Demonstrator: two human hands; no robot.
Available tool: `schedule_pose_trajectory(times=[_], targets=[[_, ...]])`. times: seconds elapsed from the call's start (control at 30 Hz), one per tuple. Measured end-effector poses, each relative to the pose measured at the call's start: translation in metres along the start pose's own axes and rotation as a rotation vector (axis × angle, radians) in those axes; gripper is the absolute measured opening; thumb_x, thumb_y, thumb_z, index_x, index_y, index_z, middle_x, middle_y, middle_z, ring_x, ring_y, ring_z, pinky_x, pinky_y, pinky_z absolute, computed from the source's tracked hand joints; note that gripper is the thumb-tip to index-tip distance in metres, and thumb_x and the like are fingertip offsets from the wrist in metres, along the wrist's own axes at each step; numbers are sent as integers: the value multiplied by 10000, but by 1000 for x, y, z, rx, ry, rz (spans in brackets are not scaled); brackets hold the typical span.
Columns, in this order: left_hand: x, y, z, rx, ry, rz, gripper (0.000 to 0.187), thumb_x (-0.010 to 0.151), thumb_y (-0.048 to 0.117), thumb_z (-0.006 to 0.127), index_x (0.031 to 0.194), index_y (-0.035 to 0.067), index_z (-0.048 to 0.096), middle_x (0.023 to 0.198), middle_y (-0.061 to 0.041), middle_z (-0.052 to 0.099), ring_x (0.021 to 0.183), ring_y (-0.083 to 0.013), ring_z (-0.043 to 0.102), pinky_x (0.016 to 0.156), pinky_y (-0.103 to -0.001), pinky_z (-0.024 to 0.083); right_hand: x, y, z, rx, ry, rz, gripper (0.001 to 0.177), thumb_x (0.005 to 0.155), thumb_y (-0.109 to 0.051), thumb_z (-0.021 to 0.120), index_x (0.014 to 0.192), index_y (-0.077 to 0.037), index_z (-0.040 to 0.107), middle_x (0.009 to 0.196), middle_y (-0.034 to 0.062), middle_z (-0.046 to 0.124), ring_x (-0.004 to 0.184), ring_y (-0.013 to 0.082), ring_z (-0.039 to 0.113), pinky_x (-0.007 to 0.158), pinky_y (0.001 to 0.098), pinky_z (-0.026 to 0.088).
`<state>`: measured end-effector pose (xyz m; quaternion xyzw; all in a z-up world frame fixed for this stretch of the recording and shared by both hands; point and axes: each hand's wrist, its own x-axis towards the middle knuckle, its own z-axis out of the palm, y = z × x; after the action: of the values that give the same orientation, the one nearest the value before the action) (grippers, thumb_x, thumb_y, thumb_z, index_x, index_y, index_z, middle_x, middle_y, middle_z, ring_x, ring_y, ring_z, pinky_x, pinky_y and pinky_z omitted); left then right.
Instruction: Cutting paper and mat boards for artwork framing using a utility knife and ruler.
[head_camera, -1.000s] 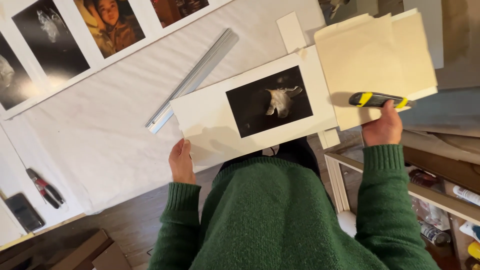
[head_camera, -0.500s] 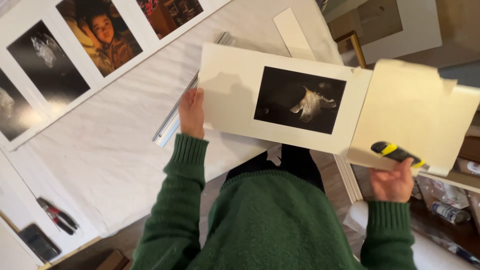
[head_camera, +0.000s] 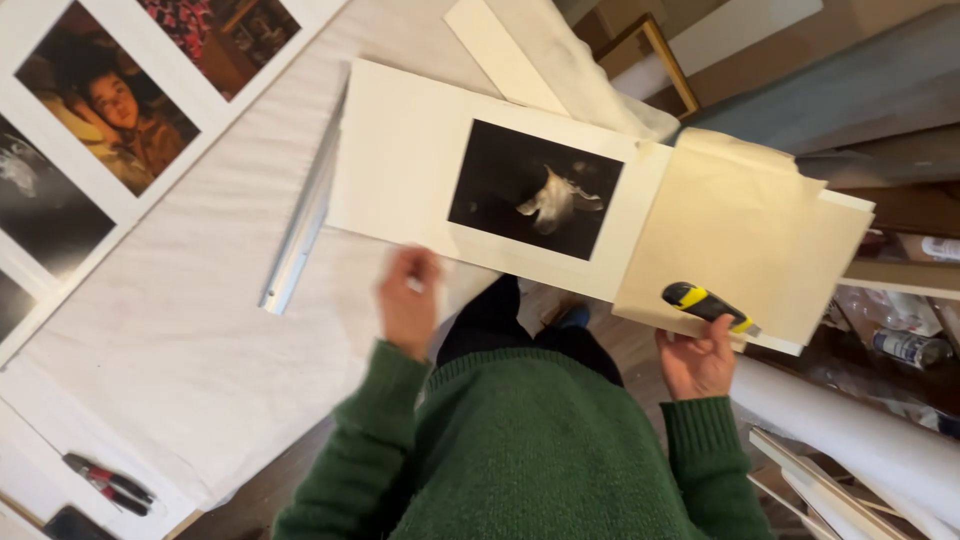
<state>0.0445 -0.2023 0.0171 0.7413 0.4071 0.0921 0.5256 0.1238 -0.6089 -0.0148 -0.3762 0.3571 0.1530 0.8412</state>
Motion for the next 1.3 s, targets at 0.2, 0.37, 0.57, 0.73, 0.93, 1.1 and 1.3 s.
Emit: schedule_pose_trajectory(times=[0.2, 0.37, 0.57, 0.73, 0.93, 1.1, 1.3], targets=[[-119, -66, 140, -431, -776, -366, 399, 884, 134, 755, 1250, 26, 641, 1178, -71, 710, 1070, -156, 669, 949, -312, 550, -8, 1, -5, 33, -53, 67, 456, 969, -459, 673, 1336, -191, 642, 1355, -3, 656, 1315, 215, 524, 1131, 450, 343], [-163, -72, 236, -905, -733, -790, 447, 985, 157, 742, 1395, 19, 630, 1222, -61, 635, 1062, -158, 557, 900, -310, 478, -5, 8, -40, 64, -121, 99, 439, 963, -441, 676, 1327, -198, 642, 1356, -7, 652, 1304, 217, 519, 1117, 454, 358], [-189, -61, 289, -1179, -536, -748, 374, 933, 116, 683, 1290, 19, 630, 1181, -78, 698, 1004, -202, 676, 852, -354, 551, -9, 8, -64, 76, -253, 182, 431, 980, -436, 658, 1298, -146, 661, 1311, 24, 667, 1264, 221, 555, 1133, 443, 379], [-192, -59, 295, -1241, -268, -545, 305, 925, 5, 696, 1221, -47, 642, 1119, -115, 717, 984, -234, 689, 876, -382, 543, -16, 1, -123, 210, -541, 305, 371, 1216, -371, 638, 1360, -30, 603, 1313, 97, 623, 1237, 277, 560, 1269, 517, 401], [-207, -94, 268, -1300, -145, -481, 280, 908, 26, 698, 1176, -45, 663, 1117, -133, 732, 987, -241, 709, 924, -398, 555, -82, -42, -150, -217, -612, 408, 540, 994, -300, 611, 1437, -29, 461, 1582, 175, 480, 1424, 355, 451, 1167, 566, 343], [-237, -125, 224, -1094, -103, -434, 262, 955, 51, 689, 1196, -52, 682, 1145, -134, 738, 989, -215, 710, 914, -366, 564, -74, -64, -186, -204, -644, 480, 518, 1018, -277, 616, 1425, 15, 489, 1547, 262, 475, 1434, 401, 447, 1185, 575, 346], [-270, -159, 190, -992, -81, -549, 246, 978, 81, 664, 1186, -49, 691, 1059, -107, 749, 862, -200, 686, 725, -340, 552, -33, -71, -167, -275, -713, 577, 409, 1068, -240, 638, 1357, 42, 571, 1441, 254, 600, 1244, 361, 601, 1052, 501, 464]])
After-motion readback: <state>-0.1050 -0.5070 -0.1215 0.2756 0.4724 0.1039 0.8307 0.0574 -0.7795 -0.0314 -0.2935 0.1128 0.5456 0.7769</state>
